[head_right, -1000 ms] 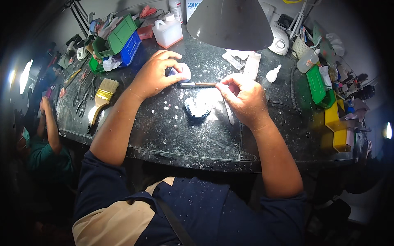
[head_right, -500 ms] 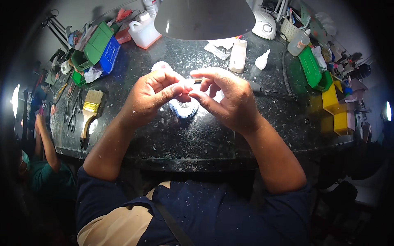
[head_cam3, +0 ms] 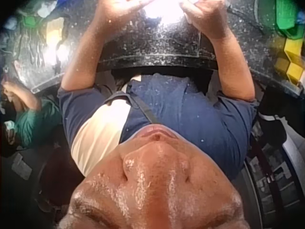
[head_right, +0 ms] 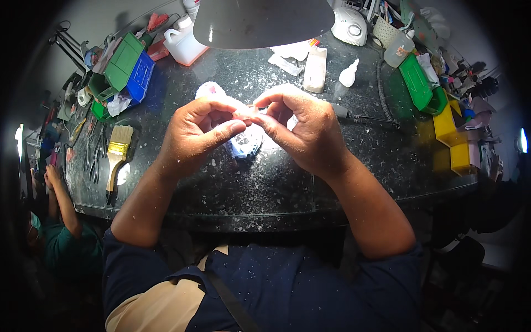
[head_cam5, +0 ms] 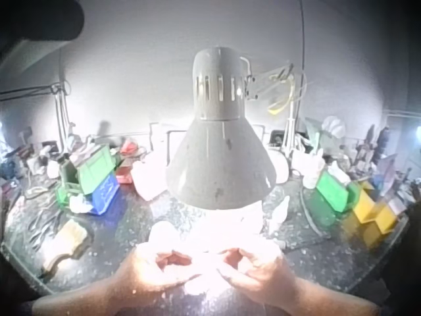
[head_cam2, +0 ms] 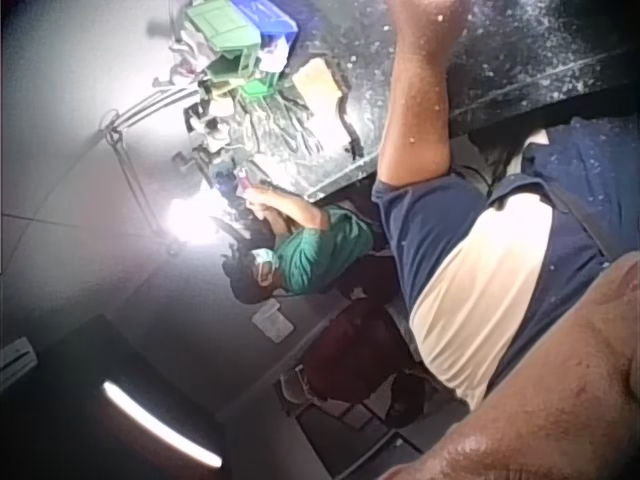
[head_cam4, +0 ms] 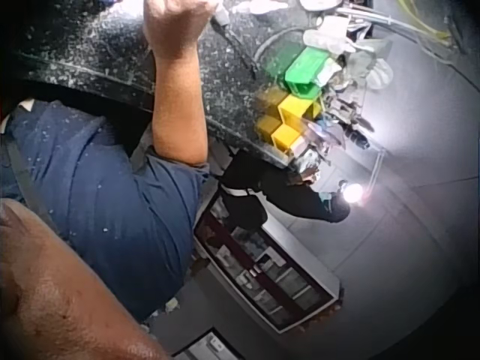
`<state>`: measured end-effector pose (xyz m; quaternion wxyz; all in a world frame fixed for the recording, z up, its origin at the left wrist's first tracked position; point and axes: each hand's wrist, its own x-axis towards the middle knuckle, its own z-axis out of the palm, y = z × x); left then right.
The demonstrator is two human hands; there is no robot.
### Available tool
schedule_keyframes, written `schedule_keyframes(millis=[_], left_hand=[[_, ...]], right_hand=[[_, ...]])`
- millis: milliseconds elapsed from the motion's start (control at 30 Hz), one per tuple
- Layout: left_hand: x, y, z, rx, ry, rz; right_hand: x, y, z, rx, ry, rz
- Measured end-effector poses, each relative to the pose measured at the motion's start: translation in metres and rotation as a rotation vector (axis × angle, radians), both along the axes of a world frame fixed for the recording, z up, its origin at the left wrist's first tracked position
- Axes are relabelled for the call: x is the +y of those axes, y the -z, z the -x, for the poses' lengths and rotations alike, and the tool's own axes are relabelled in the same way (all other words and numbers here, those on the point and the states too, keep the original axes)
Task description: The person applies a small amount of material to a dental model using a thin brush, then positions a small white dental component onto the model and secures it with the brush.
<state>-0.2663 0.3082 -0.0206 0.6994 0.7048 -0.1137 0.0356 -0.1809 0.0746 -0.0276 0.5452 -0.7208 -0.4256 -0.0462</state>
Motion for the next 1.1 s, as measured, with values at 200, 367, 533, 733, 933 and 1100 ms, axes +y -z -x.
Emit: schedule_keyframes(millis=[200, 367, 533, 733, 933, 1100], left_hand=[[0.006, 0.001, -0.001, -0.083, -0.036, -0.113], [0.008, 0.001, -0.002, -0.193, -0.111, -0.211], [0.008, -0.002, -0.001, -0.252, -0.121, -0.299], [0.014, 0.001, -0.005, -0.314, -0.123, -0.421], [0.012, 0.007, -0.010, -0.356, -0.155, -0.381], [0.012, 0.005, -0.006, -0.313, -0.170, -0.407]], right_hand=[[-0.004, -0.005, -0.007, 0.014, 0.091, 0.155], [-0.009, 0.000, -0.011, -0.134, 0.284, 0.594], [-0.018, 0.008, -0.014, -0.243, 0.292, 0.731], [-0.021, 0.008, -0.014, -0.295, 0.293, 0.737], [-0.024, 0.012, -0.022, -0.430, 0.291, 0.688], [-0.027, 0.009, -0.022, -0.444, 0.257, 0.663]])
